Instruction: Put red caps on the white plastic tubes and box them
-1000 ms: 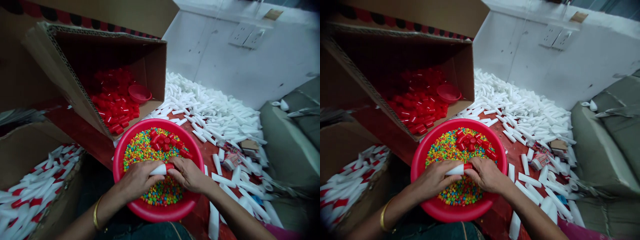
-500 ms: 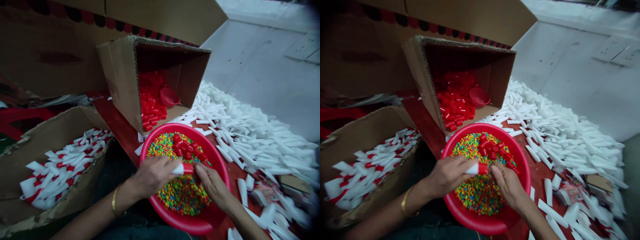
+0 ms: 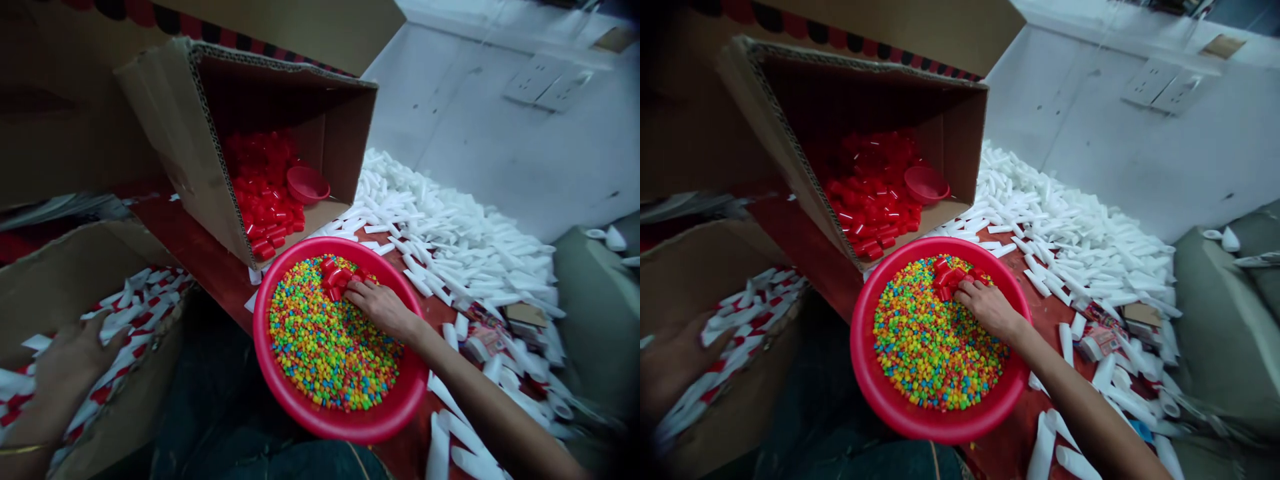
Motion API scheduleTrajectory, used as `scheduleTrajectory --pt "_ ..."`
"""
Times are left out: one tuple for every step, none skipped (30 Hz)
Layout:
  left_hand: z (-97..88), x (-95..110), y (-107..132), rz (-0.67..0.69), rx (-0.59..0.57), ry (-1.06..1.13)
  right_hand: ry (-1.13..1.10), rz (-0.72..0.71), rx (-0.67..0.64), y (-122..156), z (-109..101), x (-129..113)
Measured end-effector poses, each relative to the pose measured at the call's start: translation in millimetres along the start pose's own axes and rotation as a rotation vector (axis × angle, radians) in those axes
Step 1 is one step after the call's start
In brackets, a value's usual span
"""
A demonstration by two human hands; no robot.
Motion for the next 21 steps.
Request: scheduleTrajectory --pt "-3.1 25.1 3.1 0.030 0.038 -0.041 -0.005 -0.004 -0.001 0.2 0.6 0.2" --pt "-6.5 54.0 7.0 0.084 0.101 -0.029 -0.014 -0.005 -0.002 0.8 1.1 0.1" --pt "-8.3 84.8 11.1 0.184 0.113 0.035 -0.026 0.000 -0.006 1.5 1.3 -0.7" --pt "-9.0 114.6 15.0 0.275 0.104 0.113 -0.038 0.017 -0.015 2.4 1.3 -2.1" --pt "-8.3 141.7 18.1 0.348 0.072 0.169 -0.049 0.056 -0.031 3.5 0.9 -4.0" --pt "-6.7 165.2 20.4 0.403 0.027 0.212 -0.061 0.115 -0.053 4.8 0.1 -6.5" --pt "-4.1 184.6 21.7 0.440 -0.045 0.241 -0.074 0.186 -0.079 6.6 -1.1 -9.5" --pt "-1.2 199.6 21.9 0.451 -0.117 0.259 -0.089 0.256 -0.103 8.8 -2.7 -13.0" --pt "1.5 210.7 21.4 0.446 -0.182 0.270 -0.106 0.313 -0.124 11.4 -4.6 -16.7" --pt "3.7 218.5 20.3 0.431 -0.235 0.277 -0.126 0.349 -0.139 14.5 -6.7 -20.5" --pt "5.1 223.6 18.8 0.408 -0.267 0.281 -0.149 0.362 -0.145 17.7 -8.9 -23.7" --pt "5.8 226.8 17.2 0.385 -0.283 0.285 -0.173 0.356 -0.144 21.1 -11.0 -26.1" --pt "5.9 228.8 15.8 0.368 -0.289 0.287 -0.196 0.337 -0.133 24.5 -13.0 -27.4" --pt "5.7 230.0 14.7 0.353 -0.289 0.289 -0.219 0.304 -0.119 27.6 -14.5 -27.6" --pt "5.4 230.7 13.9 0.332 -0.288 0.292 -0.241 0.257 -0.101 30.2 -15.6 -27.0" --pt "5.3 231.1 13.3 0.308 -0.288 0.294 -0.256 0.203 -0.082 32.0 -15.9 -25.8" --pt "5.3 231.4 12.9 0.285 -0.287 0.296 -0.262 0.147 -0.066 32.9 -15.5 -24.2" --pt "5.7 231.6 12.4 0.264 -0.290 0.300 -0.262 0.099 -0.054 32.7 -14.3 -22.4" --pt "6.3 231.8 11.7 0.248 -0.296 0.304 -0.258 0.065 -0.047 31.4 -12.5 -20.5" --pt "7.2 231.9 10.7 0.238 -0.305 0.308 -0.251 0.047 -0.044 29.2 -10.2 -18.8" --pt "8.0 232.0 9.1 0.229 -0.312 0.314 -0.247 0.037 -0.043 26.3 -7.7 -17.4"
Point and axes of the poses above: each hand's wrist, its own y-axis away from the middle knuckle, its own z-axis out of the palm, x = y × z, the point moved 2 cm from there along -y, towards the middle knuckle, and after that the axes turned 3 degrees about -x, right-handed, at the moved point
